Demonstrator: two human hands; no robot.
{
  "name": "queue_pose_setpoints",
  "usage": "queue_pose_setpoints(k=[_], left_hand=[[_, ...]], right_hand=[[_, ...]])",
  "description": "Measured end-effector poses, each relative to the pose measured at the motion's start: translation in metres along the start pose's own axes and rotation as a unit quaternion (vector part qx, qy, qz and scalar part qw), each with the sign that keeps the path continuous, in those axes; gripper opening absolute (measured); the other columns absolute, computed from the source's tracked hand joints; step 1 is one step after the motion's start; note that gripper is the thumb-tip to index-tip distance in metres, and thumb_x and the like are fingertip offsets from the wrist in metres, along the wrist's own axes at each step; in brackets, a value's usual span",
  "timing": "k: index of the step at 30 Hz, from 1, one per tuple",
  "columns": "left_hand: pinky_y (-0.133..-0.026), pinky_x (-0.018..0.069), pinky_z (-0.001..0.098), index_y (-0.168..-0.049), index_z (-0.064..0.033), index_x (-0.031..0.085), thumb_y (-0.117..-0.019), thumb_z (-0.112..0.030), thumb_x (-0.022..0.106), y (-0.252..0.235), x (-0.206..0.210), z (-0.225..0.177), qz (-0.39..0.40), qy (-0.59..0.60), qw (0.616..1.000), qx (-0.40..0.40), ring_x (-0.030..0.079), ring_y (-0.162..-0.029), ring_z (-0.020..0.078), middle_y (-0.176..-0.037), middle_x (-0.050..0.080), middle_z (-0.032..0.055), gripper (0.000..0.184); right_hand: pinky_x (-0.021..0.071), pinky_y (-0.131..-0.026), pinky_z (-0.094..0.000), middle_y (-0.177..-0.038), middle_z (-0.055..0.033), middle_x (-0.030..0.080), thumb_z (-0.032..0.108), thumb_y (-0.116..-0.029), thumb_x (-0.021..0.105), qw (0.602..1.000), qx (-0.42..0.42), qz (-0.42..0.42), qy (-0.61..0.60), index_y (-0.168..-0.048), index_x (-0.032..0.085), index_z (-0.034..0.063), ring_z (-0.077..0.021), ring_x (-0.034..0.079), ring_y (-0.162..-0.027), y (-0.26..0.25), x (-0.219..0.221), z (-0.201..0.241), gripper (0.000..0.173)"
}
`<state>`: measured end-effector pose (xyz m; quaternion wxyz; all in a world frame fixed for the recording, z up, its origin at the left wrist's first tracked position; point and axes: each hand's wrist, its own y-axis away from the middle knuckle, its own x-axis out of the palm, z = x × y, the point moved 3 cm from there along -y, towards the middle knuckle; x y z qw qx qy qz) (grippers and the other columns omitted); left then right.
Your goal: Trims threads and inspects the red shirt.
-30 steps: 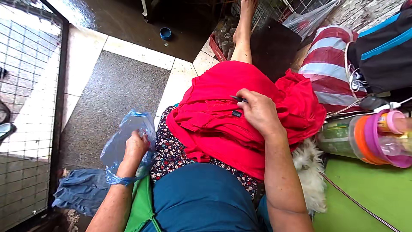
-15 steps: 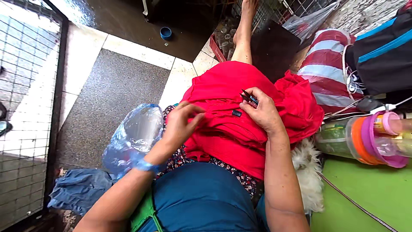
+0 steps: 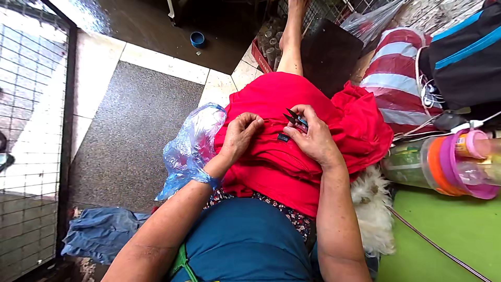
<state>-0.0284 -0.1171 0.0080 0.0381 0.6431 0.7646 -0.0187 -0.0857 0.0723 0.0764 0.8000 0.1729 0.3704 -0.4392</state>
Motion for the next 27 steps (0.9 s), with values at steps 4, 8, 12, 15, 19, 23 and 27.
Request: queue_pose_setpoints(k=[4, 8, 12, 15, 19, 23, 27], left_hand=[[-0.082, 0.0534, 0.0219, -0.101, 0.0005, 0.068, -0.1030, -0.014, 0.056, 0.003, 0.003, 0.000, -0.011, 0.056, 0.998, 0.018, 0.063, -0.087, 0.0035, -0.096, 0.065, 0.0025, 0.018], [-0.085, 0.0561, 0.0272, -0.102, -0.0040, 0.060, -0.1070, -0.016, 0.033, 0.008, -0.022, -0.001, -0.065, 0.126, 0.989, 0.038, 0.065, -0.088, 0.0043, -0.099, 0.066, -0.0026, 0.029], [-0.079, 0.0539, 0.0222, -0.084, -0.0166, 0.055, -0.1108, -0.021, 0.024, 0.008, -0.069, 0.012, -0.187, 0.158, 0.969, 0.011, 0.063, -0.078, 0.0007, -0.080, 0.064, -0.0106, 0.040], [-0.078, 0.0540, 0.0232, -0.077, -0.0132, 0.061, -0.1091, -0.023, 0.037, 0.014, -0.083, 0.026, -0.220, 0.088, 0.971, 0.008, 0.062, -0.072, -0.0011, -0.071, 0.064, -0.0110, 0.041], [-0.087, 0.0558, 0.0294, -0.122, 0.0052, 0.060, -0.0998, -0.019, 0.062, 0.020, -0.061, 0.024, -0.109, -0.043, 0.993, 0.013, 0.067, -0.095, 0.0102, -0.114, 0.067, 0.0123, 0.033], [-0.099, 0.0516, 0.0443, -0.114, 0.0016, 0.073, -0.0919, -0.016, 0.072, 0.019, -0.027, 0.013, -0.021, -0.135, 0.980, 0.144, 0.066, -0.111, 0.0269, -0.115, 0.070, 0.0187, 0.028], [-0.099, 0.0512, 0.0435, -0.112, -0.0011, 0.075, -0.0956, -0.016, 0.069, 0.013, -0.008, 0.011, -0.007, -0.154, 0.975, 0.161, 0.066, -0.109, 0.0278, -0.114, 0.071, 0.0173, 0.023]], right_hand=[[0.0534, -0.072, -0.0522, -0.103, -0.0192, 0.068, 0.000, -0.0924, 0.067, 0.993, -0.063, 0.015, 0.099, -0.125, 0.064, 0.0004, -0.0337, 0.068, -0.086, 0.014, -0.008, 0.028, 0.033], [0.0523, -0.071, -0.0564, -0.094, -0.0201, 0.067, 0.003, -0.0926, 0.065, 0.984, -0.053, 0.025, 0.170, -0.115, 0.070, 0.0026, -0.0385, 0.069, -0.084, 0.000, 0.005, 0.024, 0.023], [0.0530, -0.075, -0.0585, -0.100, -0.0218, 0.069, 0.004, -0.0948, 0.064, 0.993, -0.026, 0.024, 0.110, -0.120, 0.069, 0.0014, -0.0388, 0.069, -0.090, -0.004, 0.004, 0.017, 0.026], [0.0544, -0.083, -0.0447, -0.107, -0.0169, 0.070, 0.009, -0.0980, 0.063, 1.000, 0.015, 0.007, -0.011, -0.125, 0.064, 0.0006, -0.0240, 0.068, -0.093, -0.002, -0.002, 0.002, 0.028], [0.0529, -0.080, -0.0203, -0.106, -0.0096, 0.067, 0.008, -0.0953, 0.062, 0.992, 0.010, -0.068, -0.110, -0.124, 0.059, -0.0037, -0.0046, 0.063, -0.090, 0.008, -0.012, -0.009, 0.031], [0.0481, -0.077, -0.0254, -0.110, -0.0131, 0.067, 0.001, -0.0896, 0.067, 0.995, 0.007, -0.099, -0.022, -0.112, 0.067, -0.0034, -0.0114, 0.060, -0.090, 0.028, -0.045, -0.011, 0.023], [0.0569, -0.082, -0.0493, -0.119, -0.0195, 0.068, -0.006, -0.0834, 0.074, 0.992, -0.027, -0.057, 0.106, -0.106, 0.073, -0.0010, -0.0316, 0.069, -0.101, 0.032, -0.039, -0.008, 0.023]])
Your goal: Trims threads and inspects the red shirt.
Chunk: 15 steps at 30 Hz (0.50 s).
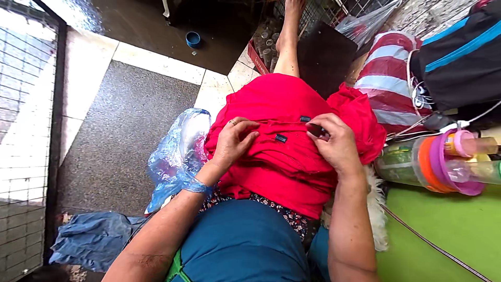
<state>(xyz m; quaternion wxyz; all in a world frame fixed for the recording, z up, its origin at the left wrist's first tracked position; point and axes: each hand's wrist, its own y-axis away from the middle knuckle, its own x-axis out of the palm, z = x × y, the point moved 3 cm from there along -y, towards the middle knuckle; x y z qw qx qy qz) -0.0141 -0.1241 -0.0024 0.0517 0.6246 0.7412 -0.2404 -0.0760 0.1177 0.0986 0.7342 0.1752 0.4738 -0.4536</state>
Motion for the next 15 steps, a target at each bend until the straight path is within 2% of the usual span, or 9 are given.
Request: queue_pose_setpoints(k=[3, 6, 9, 11, 12, 14, 15], left_hand=[[-0.096, 0.0520, 0.0394, -0.109, -0.0020, 0.076, -0.0961, -0.019, 0.067, -0.004, 0.001, 0.003, -0.007, 0.007, 1.000, -0.020, 0.068, -0.105, 0.0222, -0.110, 0.072, 0.0146, 0.023], [-0.097, 0.0528, 0.0417, -0.113, -0.0009, 0.074, -0.0916, -0.023, 0.073, -0.007, -0.002, 0.004, 0.017, -0.010, 1.000, -0.015, 0.068, -0.107, 0.0241, -0.113, 0.071, 0.0159, 0.031], [-0.095, 0.0533, 0.0433, -0.111, -0.0003, 0.075, -0.0937, -0.025, 0.070, -0.008, -0.002, 0.003, 0.011, -0.041, 0.999, 0.020, 0.068, -0.106, 0.0267, -0.112, 0.072, 0.0169, 0.030], [-0.095, 0.0529, 0.0445, -0.110, -0.0008, 0.075, -0.0961, -0.025, 0.066, -0.009, 0.001, 0.001, -0.004, -0.052, 0.998, 0.034, 0.068, -0.107, 0.0287, -0.112, 0.071, 0.0179, 0.030], [-0.095, 0.0518, 0.0464, -0.110, -0.0014, 0.075, -0.0967, -0.028, 0.064, -0.009, 0.003, -0.001, -0.007, -0.058, 0.998, 0.034, 0.067, -0.108, 0.0306, -0.113, 0.070, 0.0187, 0.032], [-0.093, 0.0507, 0.0498, -0.109, -0.0015, 0.075, -0.0970, -0.030, 0.060, -0.012, 0.007, -0.003, -0.006, -0.069, 0.997, 0.027, 0.065, -0.108, 0.0335, -0.114, 0.069, 0.0193, 0.035], [-0.093, 0.0507, 0.0505, -0.105, 0.0010, 0.075, -0.0986, -0.027, 0.058, -0.014, 0.008, -0.003, -0.007, -0.065, 0.998, 0.019, 0.066, -0.107, 0.0341, -0.111, 0.070, 0.0200, 0.033]], right_hand=[[0.0557, -0.071, -0.0527, -0.118, -0.0199, 0.068, -0.007, -0.0832, 0.072, 0.999, -0.028, 0.009, 0.035, -0.103, 0.074, -0.0005, -0.0345, 0.070, -0.091, -0.009, 0.010, 0.006, 0.021], [0.0547, -0.068, -0.0563, -0.118, -0.0190, 0.069, -0.007, -0.0847, 0.066, 0.997, -0.046, 0.035, 0.042, -0.104, 0.075, 0.0003, -0.0365, 0.071, -0.088, -0.023, 0.018, 0.003, 0.022], [0.0542, -0.066, -0.0555, -0.114, -0.0193, 0.070, -0.009, -0.0863, 0.059, 0.996, -0.065, 0.020, 0.054, -0.099, 0.072, -0.0022, -0.0364, 0.071, -0.084, -0.031, 0.023, 0.003, 0.020], [0.0553, -0.070, -0.0524, -0.106, -0.0190, 0.072, -0.007, -0.0914, 0.055, 0.998, -0.062, 0.006, 0.024, -0.101, 0.070, -0.0030, -0.0337, 0.071, -0.085, -0.035, 0.019, 0.004, 0.018], [0.0544, -0.071, -0.0501, -0.098, -0.0187, 0.071, -0.003, -0.0966, 0.054, 0.999, -0.049, 0.003, -0.004, -0.104, 0.068, -0.0037, -0.0314, 0.070, -0.083, -0.036, 0.015, 0.005, 0.016], [0.0509, -0.070, -0.0433, -0.085, -0.0147, 0.065, 0.006, -0.1037, 0.050, 0.999, -0.008, 0.006, -0.047, -0.107, 0.063, -0.0027, -0.0242, 0.064, -0.076, -0.039, 0.009, 0.003, 0.016], [0.0496, -0.070, -0.0424, -0.084, -0.0139, 0.063, 0.008, -0.1043, 0.050, 0.998, 0.016, 0.006, -0.055, -0.108, 0.062, -0.0027, -0.0230, 0.062, -0.074, -0.041, 0.011, 0.002, 0.017]])
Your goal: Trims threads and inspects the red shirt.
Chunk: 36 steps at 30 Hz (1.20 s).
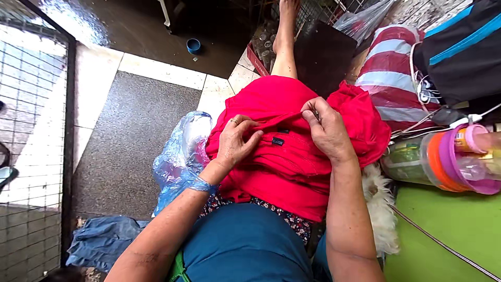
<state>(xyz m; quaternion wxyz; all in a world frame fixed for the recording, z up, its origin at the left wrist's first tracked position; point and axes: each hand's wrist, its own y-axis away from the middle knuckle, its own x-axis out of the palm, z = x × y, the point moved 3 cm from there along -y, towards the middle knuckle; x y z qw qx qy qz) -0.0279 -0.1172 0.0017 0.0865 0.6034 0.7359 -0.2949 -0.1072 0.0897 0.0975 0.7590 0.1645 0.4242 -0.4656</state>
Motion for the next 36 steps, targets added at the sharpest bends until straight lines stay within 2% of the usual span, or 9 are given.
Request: queue_pose_setpoints(k=[2, 4, 7, 11, 13, 18, 25, 29, 36], left_hand=[[-0.093, 0.0506, 0.0447, -0.102, 0.0061, 0.072, -0.1039, -0.017, 0.050, -0.005, -0.003, 0.002, -0.006, 0.042, 0.997, -0.068, 0.067, -0.100, 0.0260, -0.101, 0.072, 0.0178, 0.032], [-0.080, 0.0496, 0.0309, -0.102, 0.0015, 0.067, -0.1082, -0.021, 0.045, -0.009, -0.004, 0.010, -0.009, 0.085, 0.983, -0.160, 0.061, -0.082, 0.0084, -0.086, 0.065, 0.0063, 0.032], [-0.076, 0.0491, 0.0320, -0.103, -0.0004, 0.067, -0.1077, -0.022, 0.048, -0.013, 0.000, 0.019, 0.011, 0.094, 0.974, -0.206, 0.059, -0.076, 0.0081, -0.082, 0.064, 0.0051, 0.029], [-0.088, 0.0538, 0.0461, -0.117, 0.0029, 0.068, -0.0972, -0.014, 0.065, -0.016, -0.005, 0.006, -0.017, 0.006, 0.994, -0.106, 0.067, -0.096, 0.0297, -0.106, 0.069, 0.0200, 0.026], [-0.078, 0.0544, 0.0407, -0.117, 0.0037, 0.069, -0.0928, -0.008, 0.068, -0.019, -0.006, -0.003, -0.049, -0.022, 0.998, -0.025, 0.066, -0.085, 0.0285, -0.100, 0.069, 0.0201, 0.027], [-0.086, 0.0560, 0.0440, -0.130, 0.0003, 0.066, -0.0999, -0.002, 0.055, -0.038, -0.005, -0.010, 0.067, -0.001, 0.997, 0.050, 0.070, -0.087, 0.0287, -0.098, 0.072, 0.0178, 0.032], [-0.083, 0.0576, 0.0389, -0.099, 0.0003, 0.076, -0.0963, -0.007, 0.065, -0.041, 0.002, 0.002, 0.055, -0.006, 0.993, 0.100, 0.072, -0.086, 0.0270, -0.092, 0.073, 0.0172, 0.013], [-0.086, 0.0561, 0.0331, -0.100, 0.0036, 0.073, -0.0993, -0.007, 0.062, -0.031, 0.002, 0.007, 0.009, 0.033, 0.997, 0.074, 0.071, -0.088, 0.0213, -0.094, 0.073, 0.0166, 0.016], [-0.083, 0.0561, 0.0328, -0.104, 0.0050, 0.069, -0.1014, -0.006, 0.058, -0.022, -0.001, 0.002, -0.009, 0.051, 0.997, 0.056, 0.069, -0.086, 0.0201, -0.094, 0.071, 0.0165, 0.016]], right_hand=[[0.0500, -0.071, -0.0479, -0.085, -0.0165, 0.065, 0.010, -0.1020, 0.054, 0.998, 0.055, -0.005, 0.009, -0.109, 0.063, -0.0036, -0.0281, 0.063, -0.076, -0.005, 0.010, -0.007, 0.017], [0.0505, -0.077, -0.0573, -0.091, -0.0220, 0.069, 0.013, -0.1017, 0.057, 0.994, 0.111, 0.007, 0.019, -0.110, 0.066, -0.0050, -0.0363, 0.067, -0.084, -0.008, 0.024, -0.020, 0.022], [0.0496, -0.078, -0.0544, -0.091, -0.0214, 0.069, 0.017, -0.1009, 0.060, 0.992, 0.123, -0.019, 0.008, -0.106, 0.067, -0.0051, -0.0337, 0.067, -0.085, -0.007, 0.030, -0.029, 0.023], [0.0531, -0.076, -0.0432, -0.096, -0.0217, 0.067, 0.009, -0.0926, 0.072, 0.992, 0.035, -0.119, 0.030, -0.099, 0.069, -0.0071, -0.0300, 0.066, -0.085, 0.000, 0.028, -0.023, 0.018], [0.0554, -0.072, -0.0416, -0.100, -0.0219, 0.068, 0.000, -0.0875, 0.073, 0.987, -0.010, -0.150, 0.057, -0.099, 0.070, -0.0059, -0.0301, 0.068, -0.085, 0.002, 0.025, -0.013, 0.013], [0.0532, -0.066, -0.0391, -0.099, -0.0199, 0.069, -0.013, -0.0824, 0.064, 0.993, -0.060, -0.096, 0.026, -0.102, 0.070, -0.0039, -0.0271, 0.066, -0.078, -0.005, 0.024, 0.015, 0.022], [0.0548, -0.076, -0.0457, -0.098, -0.0166, 0.070, -0.001, -0.0872, 0.064, 0.998, 0.032, 0.009, -0.052, -0.114, 0.063, -0.0020, -0.0265, 0.068, -0.087, -0.006, 0.037, 0.002, 0.027], [0.0534, -0.079, -0.0478, -0.103, -0.0139, 0.067, 0.013, -0.0954, 0.064, 0.995, 0.021, 0.084, -0.041, -0.123, 0.059, 0.0019, -0.0258, 0.067, -0.092, -0.004, 0.031, 0.004, 0.031], [0.0505, -0.076, -0.0572, -0.098, -0.0207, 0.066, 0.009, -0.0968, 0.066, 0.981, 0.032, 0.155, 0.116, -0.117, 0.069, 0.0043, -0.0385, 0.067, -0.089, -0.014, 0.036, 0.034, 0.021]])
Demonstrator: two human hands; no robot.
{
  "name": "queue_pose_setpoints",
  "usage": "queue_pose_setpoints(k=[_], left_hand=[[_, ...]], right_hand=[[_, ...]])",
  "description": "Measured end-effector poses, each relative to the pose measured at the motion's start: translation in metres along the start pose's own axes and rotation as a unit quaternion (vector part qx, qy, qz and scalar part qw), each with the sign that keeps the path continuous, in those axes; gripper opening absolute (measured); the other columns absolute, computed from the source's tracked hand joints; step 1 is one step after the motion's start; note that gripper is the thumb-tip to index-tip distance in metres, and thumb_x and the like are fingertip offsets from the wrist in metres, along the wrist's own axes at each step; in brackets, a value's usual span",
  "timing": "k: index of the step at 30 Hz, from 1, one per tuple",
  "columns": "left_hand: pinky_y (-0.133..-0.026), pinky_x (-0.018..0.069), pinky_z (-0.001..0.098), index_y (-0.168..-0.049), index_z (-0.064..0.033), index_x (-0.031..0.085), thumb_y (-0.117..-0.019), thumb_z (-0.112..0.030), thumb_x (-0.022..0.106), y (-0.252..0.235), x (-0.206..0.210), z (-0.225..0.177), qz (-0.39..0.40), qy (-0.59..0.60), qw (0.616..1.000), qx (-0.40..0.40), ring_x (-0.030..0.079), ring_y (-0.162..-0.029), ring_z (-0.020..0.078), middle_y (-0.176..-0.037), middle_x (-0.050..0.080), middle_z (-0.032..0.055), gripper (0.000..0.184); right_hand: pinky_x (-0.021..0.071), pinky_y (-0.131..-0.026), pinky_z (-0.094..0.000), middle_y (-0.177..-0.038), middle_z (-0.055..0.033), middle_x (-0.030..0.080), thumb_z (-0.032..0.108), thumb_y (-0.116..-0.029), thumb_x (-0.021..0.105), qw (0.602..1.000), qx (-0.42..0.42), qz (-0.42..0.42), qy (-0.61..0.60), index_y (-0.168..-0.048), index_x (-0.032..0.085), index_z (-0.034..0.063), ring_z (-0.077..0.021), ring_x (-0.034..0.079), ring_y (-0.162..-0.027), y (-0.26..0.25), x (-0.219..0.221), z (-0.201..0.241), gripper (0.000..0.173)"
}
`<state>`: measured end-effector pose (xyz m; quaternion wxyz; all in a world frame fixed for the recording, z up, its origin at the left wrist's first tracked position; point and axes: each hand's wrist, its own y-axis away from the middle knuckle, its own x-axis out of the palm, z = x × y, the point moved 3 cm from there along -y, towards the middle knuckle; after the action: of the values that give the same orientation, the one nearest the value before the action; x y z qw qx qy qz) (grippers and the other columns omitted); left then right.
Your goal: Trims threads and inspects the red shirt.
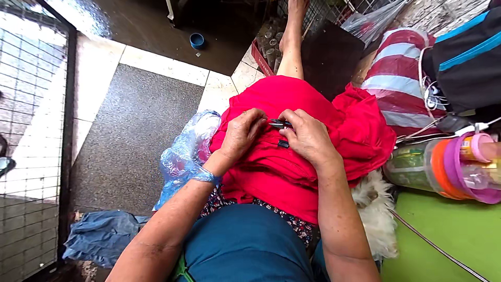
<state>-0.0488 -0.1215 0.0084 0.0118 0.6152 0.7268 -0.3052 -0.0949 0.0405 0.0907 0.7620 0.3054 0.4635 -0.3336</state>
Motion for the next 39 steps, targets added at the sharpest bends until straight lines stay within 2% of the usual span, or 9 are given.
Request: queue_pose_setpoints(k=[8, 13, 15, 18, 21, 28, 33, 36, 39], left_hand=[[-0.081, 0.0565, 0.0379, -0.103, 0.0034, 0.071, -0.1002, -0.007, 0.059, 0.001, 0.004, -0.005, -0.022, -0.048, 0.999, -0.003, 0.070, -0.086, 0.0268, -0.096, 0.071, 0.0193, 0.016], [-0.081, 0.0545, 0.0321, -0.105, 0.0039, 0.069, -0.1020, -0.011, 0.057, 0.001, 0.003, 0.002, -0.027, 0.007, 0.997, -0.077, 0.066, -0.084, 0.0186, -0.097, 0.069, 0.0161, 0.020], [-0.082, 0.0529, 0.0263, -0.101, 0.0023, 0.072, -0.0992, -0.012, 0.063, 0.000, 0.001, 0.001, -0.051, 0.037, 0.994, -0.094, 0.064, -0.086, 0.0131, -0.094, 0.067, 0.0127, 0.017], [-0.081, 0.0522, 0.0192, -0.098, 0.0017, 0.074, -0.0958, -0.010, 0.067, -0.004, 0.000, -0.009, -0.082, 0.058, 0.991, -0.084, 0.064, -0.086, 0.0075, -0.093, 0.067, 0.0101, 0.014], [-0.079, 0.0527, 0.0177, -0.097, 0.0001, 0.076, -0.0950, -0.010, 0.068, -0.013, 0.001, -0.020, -0.056, 0.046, 0.995, -0.072, 0.065, -0.084, 0.0063, -0.092, 0.069, 0.0099, 0.013], [-0.079, 0.0521, 0.0279, -0.097, -0.0029, 0.079, -0.0963, -0.012, 0.067, -0.025, 0.016, -0.032, -0.010, -0.045, 0.996, -0.076, 0.067, -0.081, 0.0165, -0.085, 0.071, 0.0117, 0.015], [-0.074, 0.0519, 0.0347, -0.097, -0.0077, 0.080, -0.0956, -0.018, 0.069, -0.030, 0.024, -0.034, 0.045, -0.068, 0.992, -0.092, 0.064, -0.076, 0.0177, -0.085, 0.069, 0.0099, 0.015], [-0.078, 0.0541, 0.0524, -0.100, -0.0015, 0.075, -0.0989, -0.016, 0.064, -0.034, 0.026, -0.039, 0.113, -0.116, 0.980, -0.112, 0.068, -0.087, 0.0330, -0.096, 0.068, 0.0178, 0.018], [-0.089, 0.0522, 0.0557, -0.108, 0.0052, 0.068, -0.1051, -0.014, 0.052, -0.033, 0.025, -0.040, 0.133, -0.131, 0.967, -0.173, 0.069, -0.102, 0.0393, -0.110, 0.069, 0.0247, 0.025]], right_hand=[[0.0479, -0.076, -0.0567, -0.098, -0.0207, 0.063, 0.006, -0.0954, 0.065, 0.998, -0.009, 0.023, 0.050, -0.112, 0.072, 0.0065, -0.0384, 0.065, -0.088, -0.005, 0.005, 0.009, 0.019], [0.0488, -0.071, -0.0547, -0.092, -0.0180, 0.064, 0.008, -0.0974, 0.062, 0.998, -0.030, -0.055, -0.026, -0.109, 0.072, 0.0047, -0.0352, 0.066, -0.083, -0.002, 0.010, -0.005, 0.016], [0.0549, -0.077, -0.0464, -0.100, -0.0155, 0.069, 0.009, -0.0990, 0.061, 0.980, -0.004, -0.130, -0.149, -0.118, 0.067, 0.0007, -0.0254, 0.068, -0.087, 0.001, 0.010, -0.019, 0.022], [0.0470, -0.062, -0.0169, -0.094, -0.0017, 0.063, 0.008, -0.0989, 0.059, 0.905, 0.020, -0.242, -0.350, -0.122, 0.056, -0.0017, 0.0000, 0.055, -0.069, 0.010, 0.009, -0.035, 0.025], [0.0426, -0.058, -0.0121, -0.086, 0.0041, 0.063, 0.005, -0.0994, 0.057, 0.867, 0.021, -0.261, -0.424, -0.122, 0.053, -0.0005, 0.0043, 0.052, -0.064, 0.015, 0.010, -0.034, 0.023], [0.0425, -0.059, -0.0140, -0.088, 0.0013, 0.064, 0.007, -0.0997, 0.057, 0.883, 0.018, -0.245, -0.401, -0.123, 0.055, -0.0010, 0.0026, 0.052, -0.066, 0.015, 0.014, -0.032, 0.025], [0.0497, -0.073, -0.0181, -0.094, -0.0034, 0.066, 0.009, -0.0991, 0.059, 0.904, 0.021, -0.243, -0.352, -0.123, 0.058, -0.0009, -0.0008, 0.060, -0.079, 0.014, 0.015, -0.032, 0.026], [0.0506, -0.076, -0.0199, -0.096, -0.0049, 0.066, 0.010, -0.0990, 0.059, 0.911, 0.024, -0.238, -0.336, -0.123, 0.058, -0.0010, -0.0021, 0.061, -0.081, 0.014, 0.016, -0.031, 0.026], [0.0500, -0.074, -0.0203, -0.095, -0.0047, 0.066, 0.011, -0.0989, 0.059, 0.913, 0.025, -0.236, -0.330, -0.123, 0.059, -0.0009, -0.0024, 0.060, -0.080, 0.014, 0.016, -0.032, 0.027]])
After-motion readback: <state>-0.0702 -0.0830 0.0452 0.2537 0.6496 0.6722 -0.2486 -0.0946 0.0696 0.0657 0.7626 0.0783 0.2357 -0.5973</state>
